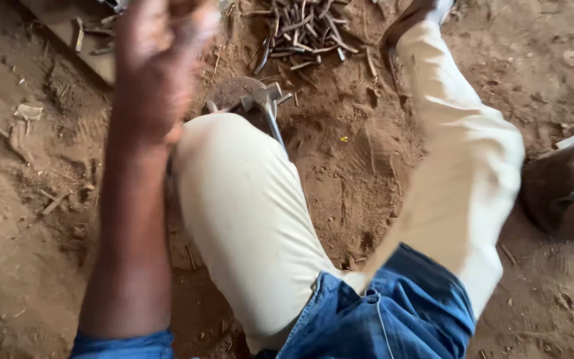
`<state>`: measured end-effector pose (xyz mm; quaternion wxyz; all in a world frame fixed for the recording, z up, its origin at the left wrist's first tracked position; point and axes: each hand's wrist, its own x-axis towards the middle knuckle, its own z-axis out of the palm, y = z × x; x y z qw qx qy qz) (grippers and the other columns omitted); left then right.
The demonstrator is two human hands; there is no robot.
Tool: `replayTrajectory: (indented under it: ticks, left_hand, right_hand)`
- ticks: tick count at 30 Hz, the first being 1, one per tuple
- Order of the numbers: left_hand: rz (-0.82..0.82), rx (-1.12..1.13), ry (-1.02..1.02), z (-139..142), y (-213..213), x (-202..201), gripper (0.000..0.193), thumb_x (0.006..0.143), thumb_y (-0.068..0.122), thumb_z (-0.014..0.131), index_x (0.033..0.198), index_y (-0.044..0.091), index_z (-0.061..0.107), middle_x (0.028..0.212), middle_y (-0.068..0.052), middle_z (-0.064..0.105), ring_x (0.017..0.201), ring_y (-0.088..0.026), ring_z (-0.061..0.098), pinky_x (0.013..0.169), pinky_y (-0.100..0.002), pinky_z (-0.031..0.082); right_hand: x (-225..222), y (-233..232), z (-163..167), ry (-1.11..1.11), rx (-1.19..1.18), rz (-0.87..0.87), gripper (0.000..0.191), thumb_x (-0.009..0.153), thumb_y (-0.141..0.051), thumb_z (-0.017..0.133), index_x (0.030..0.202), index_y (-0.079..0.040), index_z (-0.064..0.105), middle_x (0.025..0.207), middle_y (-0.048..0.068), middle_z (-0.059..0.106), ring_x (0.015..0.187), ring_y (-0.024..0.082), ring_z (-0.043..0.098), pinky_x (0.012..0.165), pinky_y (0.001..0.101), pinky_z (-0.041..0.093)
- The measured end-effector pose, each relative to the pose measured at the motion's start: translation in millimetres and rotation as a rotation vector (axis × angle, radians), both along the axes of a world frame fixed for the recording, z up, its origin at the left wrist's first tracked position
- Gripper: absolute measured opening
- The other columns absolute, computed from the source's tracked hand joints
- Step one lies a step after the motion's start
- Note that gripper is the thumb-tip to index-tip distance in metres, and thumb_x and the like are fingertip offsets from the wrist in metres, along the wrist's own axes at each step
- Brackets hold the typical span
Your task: The person sits on the ground and uses a hammer to strike small metal rods placed on a circular metal plate. They repeatedly pick up rods from a pile, position them on the plate, and hit them with the hammer.
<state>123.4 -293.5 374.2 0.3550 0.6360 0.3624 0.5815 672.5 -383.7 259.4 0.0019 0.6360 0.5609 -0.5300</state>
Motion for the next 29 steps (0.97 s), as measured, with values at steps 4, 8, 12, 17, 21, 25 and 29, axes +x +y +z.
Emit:
replayTrajectory:
  ticks: [4,8,12,17,21,25,29]
  left_hand:
    - [-0.042,0.161,0.343,22.4,13.9,31.9,0.022,0.115,0.027,0.067,0.119,0.007,0.060,0.113,-0.004,0.063,0.103,-0.016,0.059,0.091,-0.034,0.054]
    - [-0.124,0.058,0.658,31.6,26.1,63.5,0.038,0.107,0.030,0.067,0.132,0.003,0.058,0.136,-0.012,0.060,0.125,-0.027,0.058,0.099,-0.043,0.052]
    - [-0.189,-0.167,0.777,34.2,39.6,92.9,0.054,0.096,0.037,0.070,0.138,0.006,0.060,0.138,-0.016,0.059,0.126,-0.032,0.058,0.097,-0.045,0.049]
    - [-0.283,-0.128,0.871,17.6,56.7,127.8,0.054,0.095,0.039,0.069,0.139,0.009,0.062,0.135,-0.016,0.064,0.122,-0.031,0.062,0.099,-0.046,0.048]
    - [-0.285,0.047,0.873,-2.1,63.6,147.5,0.052,0.091,0.034,0.069,0.133,0.005,0.063,0.129,-0.018,0.066,0.124,-0.033,0.060,0.104,-0.048,0.045]
    - [-0.350,-0.297,0.703,-16.6,68.2,160.0,0.057,0.088,0.037,0.070,0.138,0.012,0.062,0.133,-0.012,0.063,0.098,-0.023,0.070,0.085,-0.038,0.057]
    - [-0.320,-0.047,0.929,-27.7,78.4,155.8,0.058,0.081,0.032,0.074,0.134,0.010,0.066,0.126,-0.012,0.069,0.109,-0.028,0.067,0.094,-0.042,0.053]
  right_hand:
    - [24.1,-122.5,-77.5,0.172,-0.222,-0.179,0.031,0.094,-0.018,0.058,0.120,-0.003,0.062,0.101,0.007,0.074,0.088,0.014,0.071,0.081,0.0344,0.060]
    - [46.4,-200.8,-118.0,0.257,-0.325,-0.327,0.030,0.092,-0.011,0.064,0.120,-0.001,0.066,0.103,0.008,0.076,0.091,0.015,0.072,0.084,0.0340,0.059]
    - [55.7,-254.6,-136.5,0.327,-0.324,-0.462,0.030,0.089,-0.005,0.070,0.119,0.001,0.069,0.104,0.010,0.078,0.095,0.015,0.073,0.086,0.0335,0.059]
    - [39.4,-308.9,-156.3,0.410,-0.239,-0.682,0.031,0.086,0.003,0.077,0.118,0.003,0.074,0.106,0.011,0.081,0.100,0.016,0.074,0.090,0.0329,0.059]
    - [14.9,-335.4,-167.0,0.266,-0.038,-0.896,0.026,0.090,0.002,0.082,0.113,0.007,0.071,0.098,0.015,0.082,0.093,0.017,0.074,0.086,0.0320,0.059]
    - [-7.4,-334.9,-151.9,0.984,-0.411,-1.367,0.042,0.099,0.000,0.072,0.141,0.002,0.064,0.108,0.010,0.076,0.078,0.014,0.061,0.068,0.0272,0.043]
    - [-28.3,-290.5,-151.1,0.817,-0.487,-1.610,0.040,0.089,-0.005,0.061,0.129,0.001,0.062,0.111,0.007,0.081,0.101,0.014,0.076,0.095,0.0305,0.054]
